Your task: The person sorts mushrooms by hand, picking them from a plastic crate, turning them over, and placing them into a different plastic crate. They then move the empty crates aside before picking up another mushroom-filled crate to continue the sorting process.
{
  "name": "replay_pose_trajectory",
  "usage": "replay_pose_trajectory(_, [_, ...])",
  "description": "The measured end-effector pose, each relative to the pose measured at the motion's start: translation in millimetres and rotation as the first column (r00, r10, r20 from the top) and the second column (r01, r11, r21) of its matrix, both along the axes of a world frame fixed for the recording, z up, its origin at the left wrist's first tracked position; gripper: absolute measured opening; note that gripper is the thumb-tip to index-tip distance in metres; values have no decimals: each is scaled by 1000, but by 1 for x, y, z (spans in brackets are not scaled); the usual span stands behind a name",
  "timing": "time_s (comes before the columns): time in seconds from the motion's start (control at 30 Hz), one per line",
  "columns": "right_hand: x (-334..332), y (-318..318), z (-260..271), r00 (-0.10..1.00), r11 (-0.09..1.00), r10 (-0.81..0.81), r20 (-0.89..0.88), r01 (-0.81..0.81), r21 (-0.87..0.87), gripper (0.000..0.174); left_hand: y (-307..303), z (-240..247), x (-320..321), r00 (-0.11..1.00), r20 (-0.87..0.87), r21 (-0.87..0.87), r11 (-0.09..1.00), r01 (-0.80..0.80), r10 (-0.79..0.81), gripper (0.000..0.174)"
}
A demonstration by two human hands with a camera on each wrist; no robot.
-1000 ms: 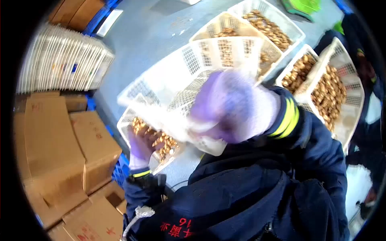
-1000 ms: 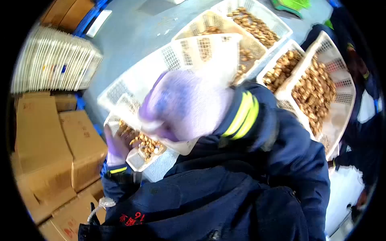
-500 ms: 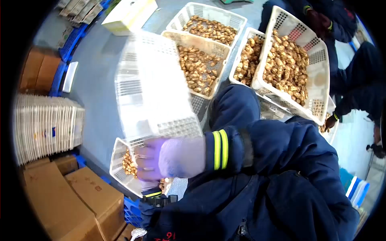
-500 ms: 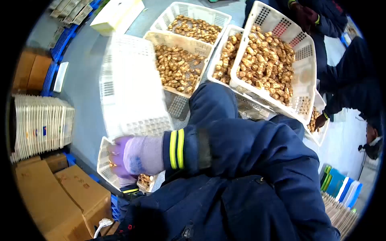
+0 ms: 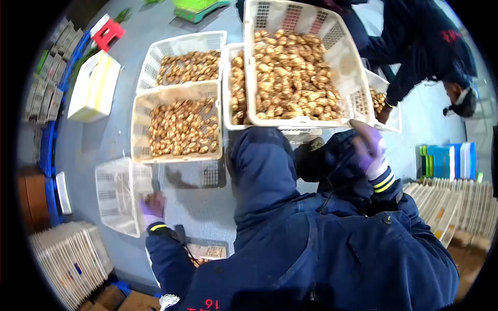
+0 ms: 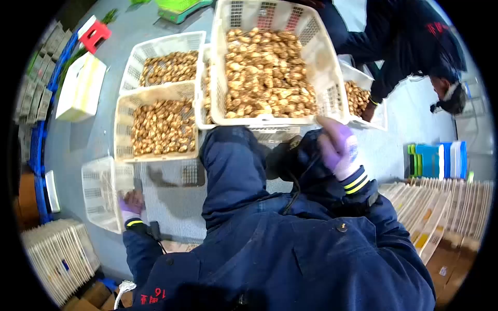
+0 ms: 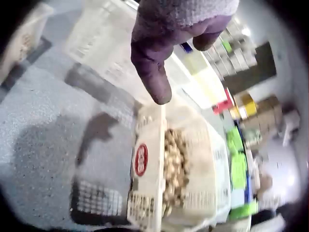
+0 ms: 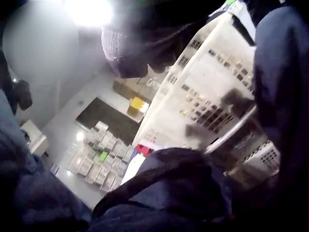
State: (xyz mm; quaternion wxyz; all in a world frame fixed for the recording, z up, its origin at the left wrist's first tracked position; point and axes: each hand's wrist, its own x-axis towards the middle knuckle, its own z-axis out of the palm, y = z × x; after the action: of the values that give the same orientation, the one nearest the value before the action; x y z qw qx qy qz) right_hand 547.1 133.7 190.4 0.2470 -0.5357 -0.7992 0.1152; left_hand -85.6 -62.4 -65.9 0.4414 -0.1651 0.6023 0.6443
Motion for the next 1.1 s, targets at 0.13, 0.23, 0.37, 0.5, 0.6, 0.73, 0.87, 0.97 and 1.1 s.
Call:
replay_pose_trajectory(0.13, [131, -15, -65, 815, 888, -458, -355, 440, -136, 32, 39, -3, 128, 729, 47, -194, 709, 678, -683, 28])
replay_pose_trajectory(0.23, [266, -68, -193, 879, 801, -465, 100, 467, -375, 29, 1, -20, 189, 473, 221, -288, 407, 867, -853, 36])
replay_pose_trajectory(0.37, [199, -112, -200, 896, 476, -273, 351, 442, -760, 32, -32, -19, 225, 196, 246, -431, 74, 899, -949, 36])
replay_pose_trajectory(0.5, [133, -75, -231, 947, 568, -237, 218, 318, -760, 32, 3, -7, 233, 138, 144, -535, 40, 844, -980, 37])
replay_pose_trajectory(0.6, [80, -47, -238, 963, 600, -219, 156, 259, -757, 33, 46, -1, 236, 134, 58, -592, 74, 803, -989, 38])
replay_pose_trajectory(0.73, [17, -43, -233, 975, 592, -174, 141, 217, -776, 34, 116, -6, 239, 123, -34, -631, 117, 767, -992, 38])
replay_pose_trajectory(0.87, [-17, -44, -228, 980, 524, -131, 149, 196, -829, 34, 166, -26, 243, 111, -29, -661, 103, 744, -993, 39])
replay_pose_trajectory(0.97, [-13, -38, -227, 978, 470, -127, 166, 207, -858, 35, 175, -35, 243, 110, 37, -670, 57, 740, -993, 40])
replay_pose_trajectory(1.1, [8, -33, -222, 970, 458, -137, 203, 243, -855, 36, 163, -30, 240, 102, 102, -672, 7, 741, -990, 41])
